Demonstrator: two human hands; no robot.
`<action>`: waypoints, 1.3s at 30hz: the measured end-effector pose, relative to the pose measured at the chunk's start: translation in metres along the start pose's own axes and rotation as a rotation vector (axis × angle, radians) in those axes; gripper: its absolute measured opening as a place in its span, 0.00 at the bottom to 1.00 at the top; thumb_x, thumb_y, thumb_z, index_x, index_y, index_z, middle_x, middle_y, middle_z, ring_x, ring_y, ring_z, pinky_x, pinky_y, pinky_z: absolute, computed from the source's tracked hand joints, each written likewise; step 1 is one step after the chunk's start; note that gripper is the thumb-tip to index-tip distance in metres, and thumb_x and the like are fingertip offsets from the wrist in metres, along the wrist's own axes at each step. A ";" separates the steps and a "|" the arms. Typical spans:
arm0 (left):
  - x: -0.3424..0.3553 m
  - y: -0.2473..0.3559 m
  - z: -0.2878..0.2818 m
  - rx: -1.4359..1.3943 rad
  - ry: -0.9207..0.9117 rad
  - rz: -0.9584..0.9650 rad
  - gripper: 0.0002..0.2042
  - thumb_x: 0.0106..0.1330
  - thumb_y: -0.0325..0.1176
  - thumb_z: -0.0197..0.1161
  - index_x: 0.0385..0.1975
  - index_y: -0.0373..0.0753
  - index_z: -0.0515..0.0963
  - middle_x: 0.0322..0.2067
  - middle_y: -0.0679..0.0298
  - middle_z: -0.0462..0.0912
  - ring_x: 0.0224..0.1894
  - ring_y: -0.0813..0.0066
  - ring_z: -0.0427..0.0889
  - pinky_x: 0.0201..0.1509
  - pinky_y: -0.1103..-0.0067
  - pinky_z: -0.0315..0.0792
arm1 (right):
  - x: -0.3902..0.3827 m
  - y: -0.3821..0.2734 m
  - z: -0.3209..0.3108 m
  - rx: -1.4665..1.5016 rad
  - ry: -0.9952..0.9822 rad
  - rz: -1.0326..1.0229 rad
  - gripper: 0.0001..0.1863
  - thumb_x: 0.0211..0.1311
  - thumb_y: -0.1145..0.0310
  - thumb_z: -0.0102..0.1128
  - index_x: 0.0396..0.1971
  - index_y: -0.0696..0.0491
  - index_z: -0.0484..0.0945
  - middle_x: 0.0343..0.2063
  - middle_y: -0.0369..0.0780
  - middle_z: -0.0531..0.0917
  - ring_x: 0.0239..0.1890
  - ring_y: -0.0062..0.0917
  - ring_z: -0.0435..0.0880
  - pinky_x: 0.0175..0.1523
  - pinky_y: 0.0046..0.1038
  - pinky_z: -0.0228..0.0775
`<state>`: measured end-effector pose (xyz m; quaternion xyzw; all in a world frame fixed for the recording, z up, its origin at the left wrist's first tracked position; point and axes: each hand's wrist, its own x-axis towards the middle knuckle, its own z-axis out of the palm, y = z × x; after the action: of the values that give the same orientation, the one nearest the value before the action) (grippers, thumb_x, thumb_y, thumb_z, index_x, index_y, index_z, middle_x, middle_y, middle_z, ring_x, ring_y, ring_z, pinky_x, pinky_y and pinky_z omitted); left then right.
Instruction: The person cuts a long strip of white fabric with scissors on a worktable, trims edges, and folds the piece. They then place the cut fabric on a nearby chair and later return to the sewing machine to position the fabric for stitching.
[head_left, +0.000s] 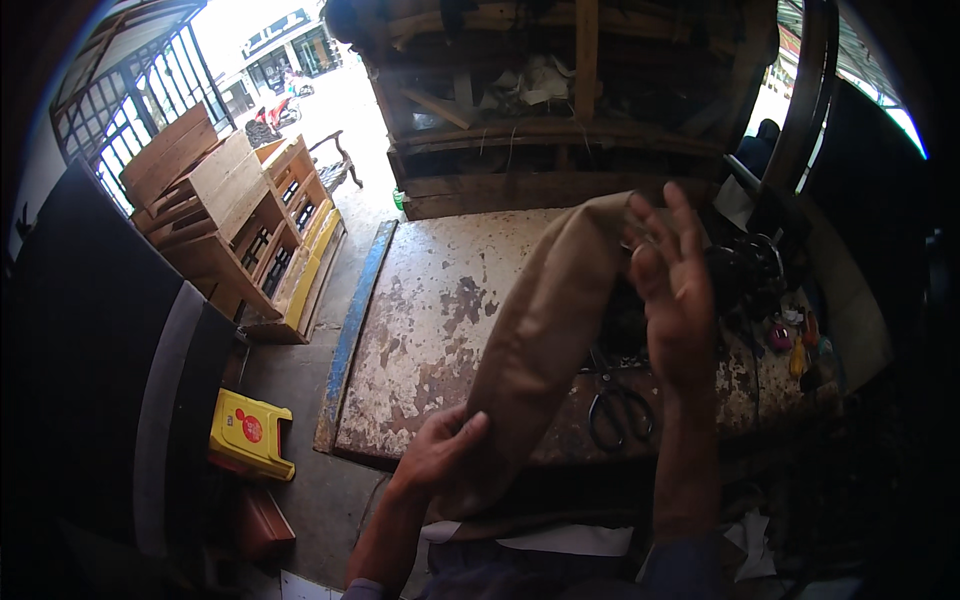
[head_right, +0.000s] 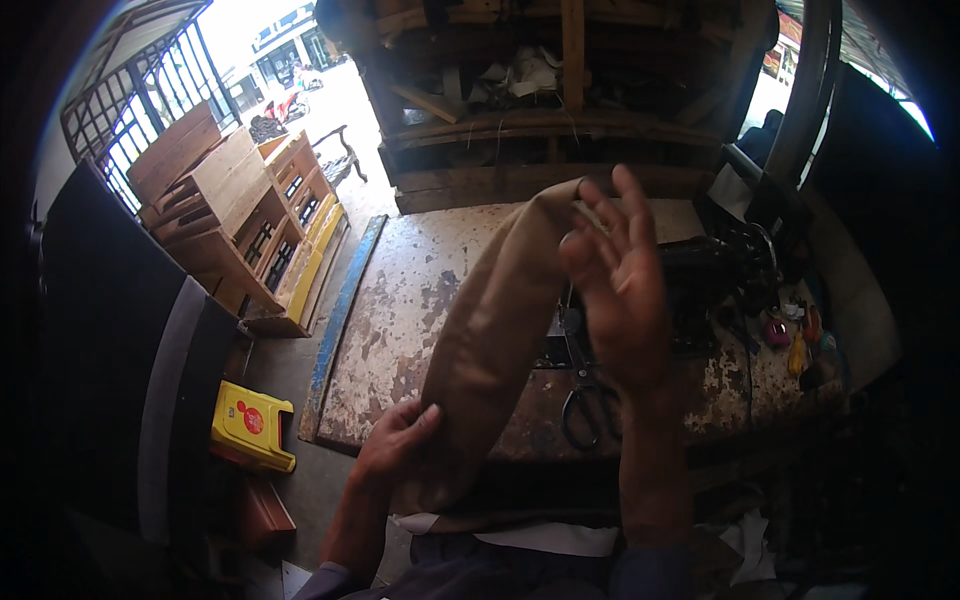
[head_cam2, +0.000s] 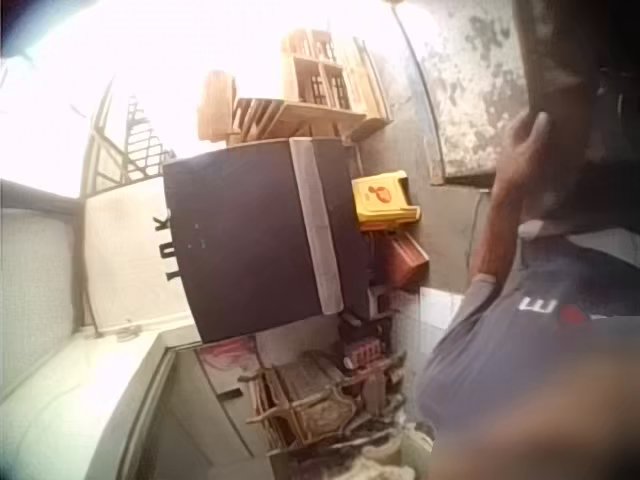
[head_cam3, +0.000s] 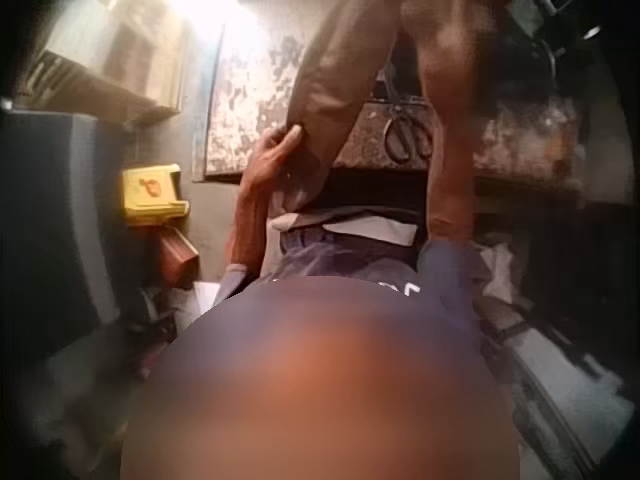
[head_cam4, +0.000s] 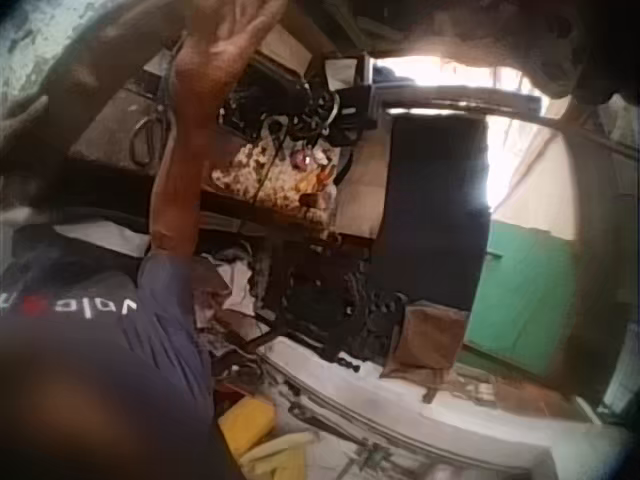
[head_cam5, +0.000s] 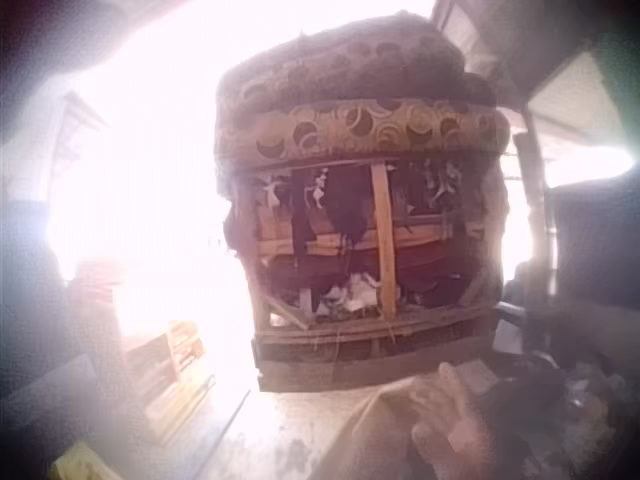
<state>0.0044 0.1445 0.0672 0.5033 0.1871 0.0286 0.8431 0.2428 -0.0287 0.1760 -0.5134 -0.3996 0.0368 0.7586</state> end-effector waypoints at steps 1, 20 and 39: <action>0.007 0.005 -0.001 -0.051 0.060 0.027 0.19 0.81 0.41 0.58 0.59 0.31 0.76 0.43 0.62 0.87 0.43 0.73 0.88 0.48 0.75 0.84 | -0.019 0.009 0.011 -0.046 0.020 0.123 0.49 0.72 0.56 0.68 0.80 0.54 0.44 0.73 0.56 0.62 0.74 0.43 0.67 0.76 0.42 0.60; 0.015 -0.048 -0.009 -0.293 0.159 -0.049 0.15 0.75 0.32 0.66 0.55 0.35 0.75 0.38 0.67 0.84 0.33 0.83 0.85 0.37 0.81 0.82 | -0.167 0.111 0.048 -0.136 -0.025 0.769 0.24 0.73 0.69 0.67 0.65 0.54 0.74 0.39 0.36 0.85 0.39 0.15 0.80 0.45 0.19 0.71; 0.028 -0.073 0.013 -0.461 0.034 -0.123 0.16 0.76 0.30 0.63 0.61 0.37 0.73 0.45 0.61 0.87 0.39 0.69 0.89 0.41 0.69 0.85 | -0.144 0.143 -0.053 -1.260 0.058 0.320 0.21 0.61 0.62 0.69 0.51 0.57 0.83 0.37 0.45 0.81 0.40 0.40 0.83 0.47 0.41 0.75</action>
<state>0.0246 0.1042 0.0017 0.2845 0.2200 0.0277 0.9327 0.2298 -0.0680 -0.0299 -0.9140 -0.2423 -0.1059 0.3078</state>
